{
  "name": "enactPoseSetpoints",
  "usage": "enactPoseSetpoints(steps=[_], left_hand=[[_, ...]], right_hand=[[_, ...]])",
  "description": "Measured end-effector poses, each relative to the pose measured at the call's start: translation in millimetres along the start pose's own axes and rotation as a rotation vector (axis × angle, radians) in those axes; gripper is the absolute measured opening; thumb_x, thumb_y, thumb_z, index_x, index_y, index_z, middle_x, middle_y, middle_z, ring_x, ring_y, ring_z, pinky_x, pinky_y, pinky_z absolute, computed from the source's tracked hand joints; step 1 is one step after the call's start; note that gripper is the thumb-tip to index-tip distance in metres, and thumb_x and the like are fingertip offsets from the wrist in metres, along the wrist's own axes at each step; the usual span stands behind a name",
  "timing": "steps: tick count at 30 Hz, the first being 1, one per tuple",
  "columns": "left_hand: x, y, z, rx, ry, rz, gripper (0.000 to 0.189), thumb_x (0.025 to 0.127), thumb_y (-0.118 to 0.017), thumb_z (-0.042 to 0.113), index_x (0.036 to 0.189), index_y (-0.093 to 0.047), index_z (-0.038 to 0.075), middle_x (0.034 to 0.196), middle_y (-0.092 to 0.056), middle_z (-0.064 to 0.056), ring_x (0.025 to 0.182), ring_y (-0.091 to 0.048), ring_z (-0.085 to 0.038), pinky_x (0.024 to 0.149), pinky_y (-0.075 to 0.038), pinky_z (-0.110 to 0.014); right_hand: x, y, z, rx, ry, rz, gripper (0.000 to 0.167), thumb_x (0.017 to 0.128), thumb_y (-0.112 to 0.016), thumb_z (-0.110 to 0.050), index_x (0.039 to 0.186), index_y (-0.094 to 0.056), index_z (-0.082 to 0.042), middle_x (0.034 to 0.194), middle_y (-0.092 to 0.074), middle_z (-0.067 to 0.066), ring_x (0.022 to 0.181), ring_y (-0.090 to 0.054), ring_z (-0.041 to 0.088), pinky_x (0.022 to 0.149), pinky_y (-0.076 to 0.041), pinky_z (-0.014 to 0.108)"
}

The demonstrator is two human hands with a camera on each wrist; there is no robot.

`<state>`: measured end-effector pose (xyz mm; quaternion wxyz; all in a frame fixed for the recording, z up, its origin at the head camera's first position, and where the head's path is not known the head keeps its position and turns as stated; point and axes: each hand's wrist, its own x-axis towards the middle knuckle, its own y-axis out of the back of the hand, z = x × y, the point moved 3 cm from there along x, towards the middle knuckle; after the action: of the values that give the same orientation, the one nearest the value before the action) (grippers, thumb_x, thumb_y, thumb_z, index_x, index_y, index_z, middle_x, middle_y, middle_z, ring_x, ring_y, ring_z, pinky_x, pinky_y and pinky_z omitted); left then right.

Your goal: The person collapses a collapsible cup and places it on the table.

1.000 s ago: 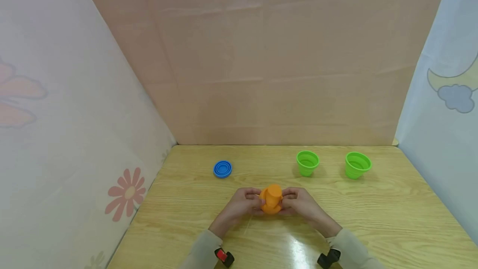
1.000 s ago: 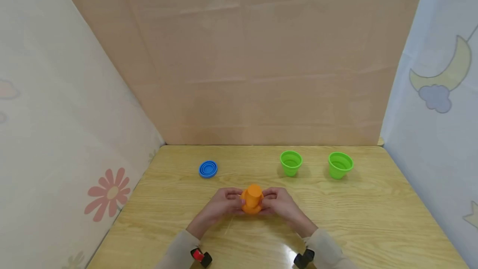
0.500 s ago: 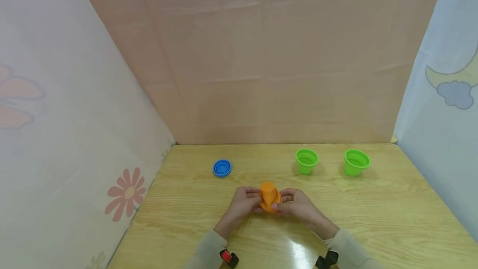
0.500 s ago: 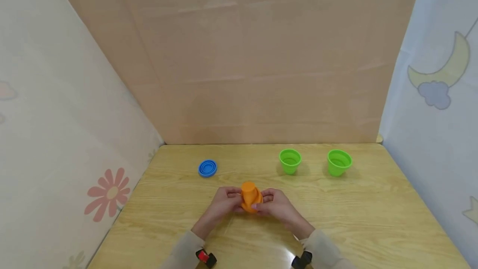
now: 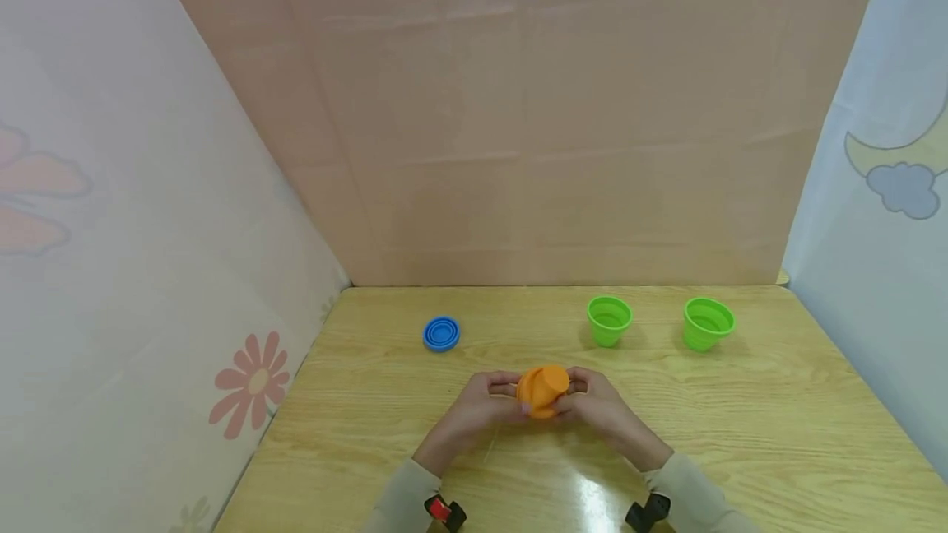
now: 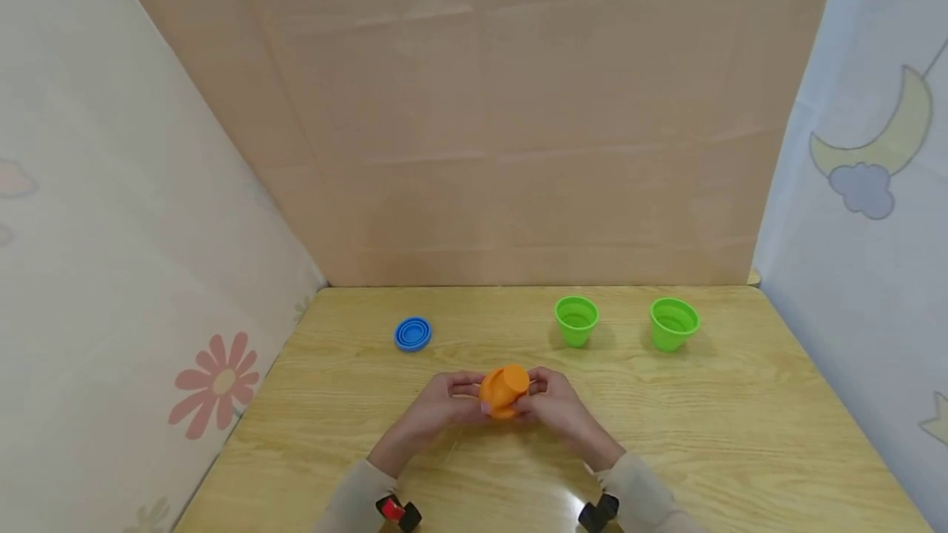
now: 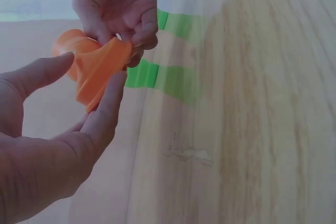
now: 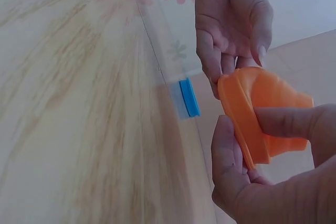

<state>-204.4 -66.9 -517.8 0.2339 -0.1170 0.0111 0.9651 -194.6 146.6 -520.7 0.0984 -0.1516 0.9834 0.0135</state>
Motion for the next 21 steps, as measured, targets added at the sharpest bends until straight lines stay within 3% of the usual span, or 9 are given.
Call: enactPoseSetpoints(steps=[10,16,21], left_hand=[[6.8,1.0,-9.2,-0.060,0.022,0.055,0.051,0.085,-0.083,0.001,0.133,-0.067,0.000,0.113,-0.076,-0.013,0.092,-0.076,-0.018,0.085,-0.067,-0.034],[8.3,-2.2,-13.0,-0.073,0.002,0.115,0.042,0.088,-0.080,-0.003,0.128,-0.068,-0.004,0.106,-0.080,-0.014,0.091,-0.078,-0.020,0.084,-0.068,-0.041],[8.1,-2.1,-14.6,-0.066,0.002,0.171,0.040,0.088,-0.074,-0.005,0.127,-0.067,-0.006,0.107,-0.079,-0.016,0.091,-0.077,-0.020,0.083,-0.068,-0.039]], right_hand=[[-3.4,-1,-4,-0.012,0.012,-0.003,0.046,0.089,-0.071,0.003,0.130,-0.054,0.014,0.105,-0.065,0.012,0.091,-0.071,0.019,0.086,-0.067,0.039],[-6.7,-5,-8,-0.090,0.019,0.024,0.052,0.087,-0.075,0.000,0.133,-0.054,0.013,0.107,-0.065,0.017,0.091,-0.069,0.021,0.082,-0.067,0.034],[-6.6,-3,-10,-0.128,0.035,-0.020,0.058,0.089,-0.079,-0.007,0.138,-0.053,0.011,0.114,-0.067,0.019,0.097,-0.068,0.019,0.081,-0.064,0.028]])
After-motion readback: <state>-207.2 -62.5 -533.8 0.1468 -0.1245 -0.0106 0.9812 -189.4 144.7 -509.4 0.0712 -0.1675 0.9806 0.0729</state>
